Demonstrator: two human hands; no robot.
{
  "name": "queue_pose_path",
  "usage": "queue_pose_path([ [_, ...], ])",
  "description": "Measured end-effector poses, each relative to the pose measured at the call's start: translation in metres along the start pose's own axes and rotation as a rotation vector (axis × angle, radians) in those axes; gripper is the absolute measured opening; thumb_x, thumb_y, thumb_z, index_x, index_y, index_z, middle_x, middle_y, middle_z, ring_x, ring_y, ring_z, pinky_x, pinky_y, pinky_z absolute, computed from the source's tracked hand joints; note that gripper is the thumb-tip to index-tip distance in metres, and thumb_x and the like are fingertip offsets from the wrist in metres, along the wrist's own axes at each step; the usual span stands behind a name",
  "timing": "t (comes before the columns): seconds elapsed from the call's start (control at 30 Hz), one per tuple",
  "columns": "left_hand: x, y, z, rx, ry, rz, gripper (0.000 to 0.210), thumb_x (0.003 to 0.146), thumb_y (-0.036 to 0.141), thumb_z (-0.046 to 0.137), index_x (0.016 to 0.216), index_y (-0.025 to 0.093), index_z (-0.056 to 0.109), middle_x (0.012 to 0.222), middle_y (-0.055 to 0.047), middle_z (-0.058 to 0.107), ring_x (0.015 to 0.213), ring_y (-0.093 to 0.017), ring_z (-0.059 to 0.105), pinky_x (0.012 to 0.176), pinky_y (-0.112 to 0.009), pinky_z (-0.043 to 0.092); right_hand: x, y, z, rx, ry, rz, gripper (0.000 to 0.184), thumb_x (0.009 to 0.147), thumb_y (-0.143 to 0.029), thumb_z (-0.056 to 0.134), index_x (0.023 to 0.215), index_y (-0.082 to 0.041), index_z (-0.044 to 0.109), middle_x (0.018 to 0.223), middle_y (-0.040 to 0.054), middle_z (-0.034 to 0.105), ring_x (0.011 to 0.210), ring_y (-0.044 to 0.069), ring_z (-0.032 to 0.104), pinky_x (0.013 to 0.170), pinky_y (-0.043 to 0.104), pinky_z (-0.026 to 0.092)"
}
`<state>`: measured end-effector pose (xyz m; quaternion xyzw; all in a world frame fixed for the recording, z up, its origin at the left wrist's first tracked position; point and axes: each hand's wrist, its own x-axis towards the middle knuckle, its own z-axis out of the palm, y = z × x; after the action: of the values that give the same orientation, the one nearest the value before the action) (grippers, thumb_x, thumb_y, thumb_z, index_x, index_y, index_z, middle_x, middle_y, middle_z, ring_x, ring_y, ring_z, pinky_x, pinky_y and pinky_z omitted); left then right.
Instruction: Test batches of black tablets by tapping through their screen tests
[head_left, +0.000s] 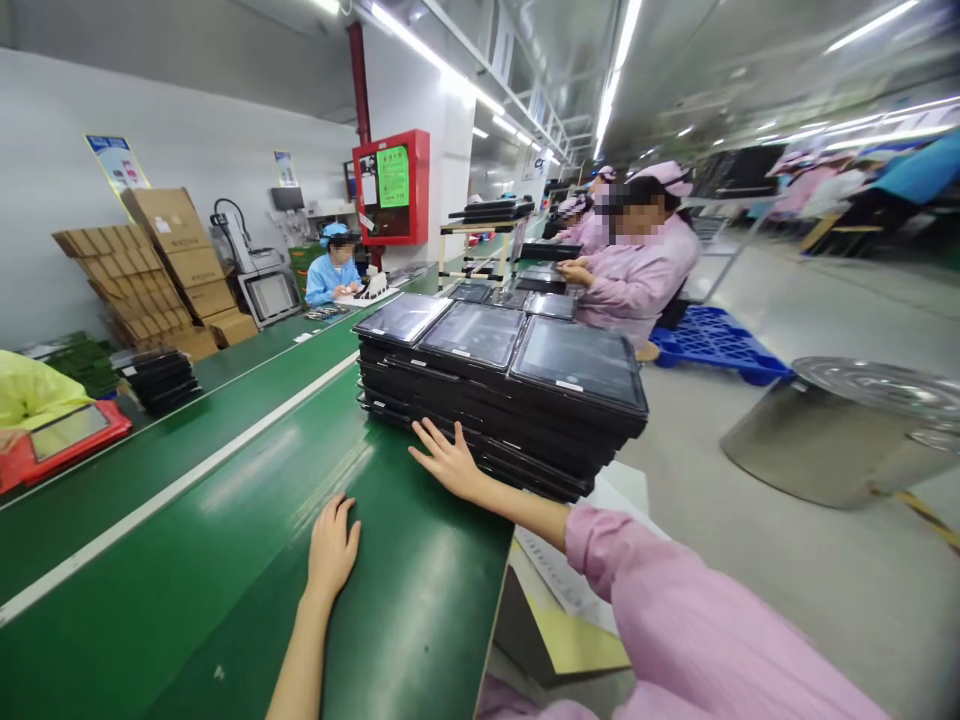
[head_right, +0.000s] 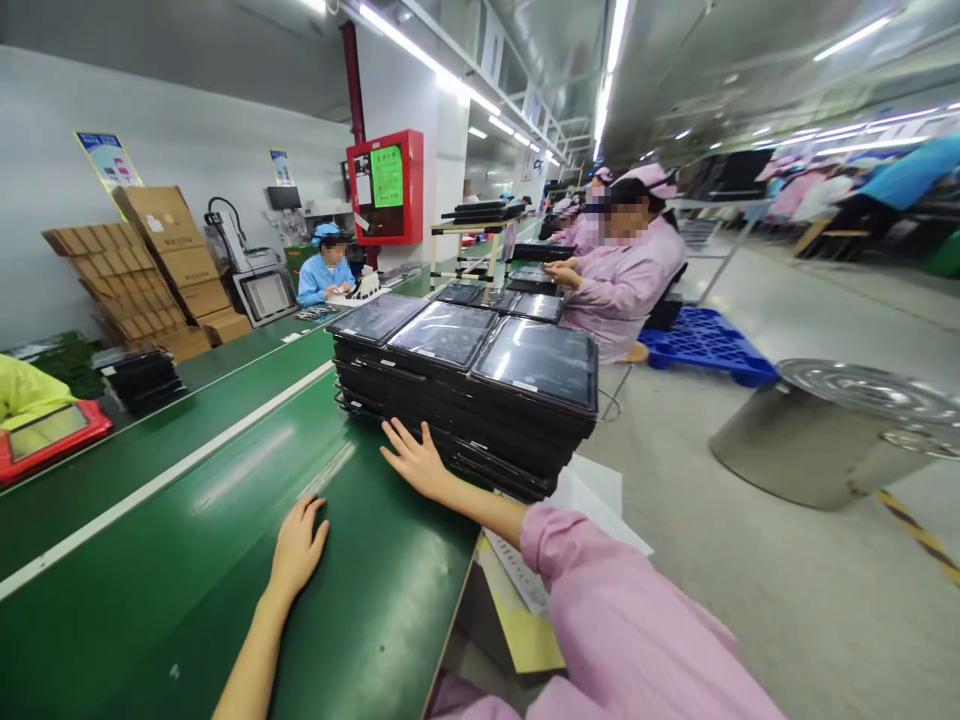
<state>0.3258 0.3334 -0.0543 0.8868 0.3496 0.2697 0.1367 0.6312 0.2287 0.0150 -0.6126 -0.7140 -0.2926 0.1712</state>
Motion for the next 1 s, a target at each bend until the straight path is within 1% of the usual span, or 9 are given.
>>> queue_pose_path([
  [0.07, 0.002, -0.001, 0.0, 0.012, -0.009, -0.002, 0.04, 0.097, 0.032, 0.044, 0.129, 0.016, 0.061, 0.141, -0.015, 0.058, 0.131, -0.03, 0.054, 0.111, -0.051, 0.046, 0.001, 0.015, 0.015, 0.022, -0.014, 0.036, 0.055, 0.095, -0.007, 0.046, 0.146, -0.029, 0.053, 0.159, 0.0125, 0.041, 0.15, 0.027, 0.035, 0.122, 0.065, 0.009],
  [0.17, 0.001, -0.002, 0.001, 0.056, -0.034, 0.0, 0.041, 0.098, 0.031, 0.043, 0.132, 0.016, 0.061, 0.143, -0.014, 0.057, 0.132, -0.028, 0.054, 0.111, -0.048, 0.046, -0.001, 0.033, 0.027, 0.038, -0.038, 0.053, 0.07, 0.094, -0.007, 0.043, 0.159, -0.028, 0.033, 0.162, 0.0095, 0.035, 0.151, 0.025, 0.032, 0.125, 0.054, 0.019],
  [0.27, -0.006, -0.001, 0.002, 0.141, -0.039, 0.032, 0.045, 0.1, 0.032, 0.038, 0.135, 0.014, 0.059, 0.147, -0.015, 0.054, 0.136, -0.027, 0.051, 0.114, -0.048, 0.043, -0.004, 0.041, 0.032, 0.061, -0.076, 0.05, 0.079, 0.093, -0.003, 0.036, 0.163, -0.031, 0.015, 0.165, 0.0055, 0.029, 0.151, 0.023, 0.03, 0.124, 0.051, 0.027],
  [0.37, -0.017, 0.0, 0.001, 0.25, -0.062, 0.06, 0.051, 0.102, 0.034, 0.034, 0.144, 0.014, 0.054, 0.154, -0.015, 0.048, 0.143, -0.029, 0.044, 0.118, -0.052, 0.038, -0.007, 0.048, 0.035, 0.082, -0.109, 0.051, 0.081, 0.093, -0.002, 0.029, 0.164, -0.033, 0.006, 0.166, 0.0035, 0.024, 0.153, 0.023, 0.026, 0.123, 0.051, 0.03],
  [0.47, -0.029, 0.002, -0.003, 0.341, -0.1, 0.061, 0.055, 0.103, 0.037, 0.03, 0.15, 0.016, 0.049, 0.159, -0.013, 0.042, 0.147, -0.029, 0.039, 0.118, -0.055, 0.036, -0.006, 0.063, 0.038, 0.104, -0.136, 0.047, 0.078, 0.095, -0.004, 0.03, 0.163, -0.034, 0.005, 0.167, 0.0025, 0.024, 0.153, 0.023, 0.024, 0.123, 0.053, 0.03],
  [0.57, -0.036, 0.005, -0.009, 0.395, -0.123, 0.053, 0.056, 0.104, 0.039, 0.028, 0.152, 0.019, 0.046, 0.161, -0.01, 0.039, 0.149, -0.029, 0.036, 0.118, -0.055, 0.036, -0.003, 0.087, 0.043, 0.116, -0.15, 0.044, 0.078, 0.094, -0.004, 0.033, 0.163, -0.035, 0.011, 0.166, 0.0022, 0.026, 0.153, 0.025, 0.026, 0.123, 0.056, 0.029],
  [0.67, -0.041, 0.01, -0.013, 0.426, -0.141, 0.05, 0.056, 0.104, 0.041, 0.027, 0.153, 0.021, 0.046, 0.161, -0.008, 0.039, 0.149, -0.028, 0.037, 0.117, -0.054, 0.037, 0.001, 0.114, 0.052, 0.11, -0.155, 0.04, 0.08, 0.092, -0.004, 0.037, 0.163, -0.034, 0.016, 0.167, 0.0037, 0.026, 0.153, 0.027, 0.026, 0.123, 0.058, 0.026],
  [0.87, -0.057, 0.017, -0.018, 0.49, -0.153, 0.025, 0.056, 0.103, 0.044, 0.027, 0.155, 0.027, 0.039, 0.162, -0.004, 0.036, 0.15, -0.028, 0.035, 0.115, -0.055, 0.04, 0.015, 0.164, 0.075, 0.056, -0.156, 0.038, 0.082, 0.089, -0.004, 0.04, 0.164, -0.027, 0.016, 0.169, 0.0071, 0.018, 0.156, 0.028, 0.014, 0.125, 0.058, 0.016],
  [1.0, -0.065, 0.019, -0.026, 0.524, -0.202, 0.013, 0.057, 0.102, 0.045, 0.028, 0.155, 0.029, 0.04, 0.162, -0.001, 0.035, 0.15, -0.027, 0.035, 0.115, -0.053, 0.04, 0.025, 0.208, 0.095, 0.028, -0.164, 0.059, 0.083, 0.087, -0.005, 0.042, 0.164, -0.024, 0.017, 0.17, 0.0066, 0.014, 0.157, 0.028, 0.009, 0.125, 0.059, 0.012],
])
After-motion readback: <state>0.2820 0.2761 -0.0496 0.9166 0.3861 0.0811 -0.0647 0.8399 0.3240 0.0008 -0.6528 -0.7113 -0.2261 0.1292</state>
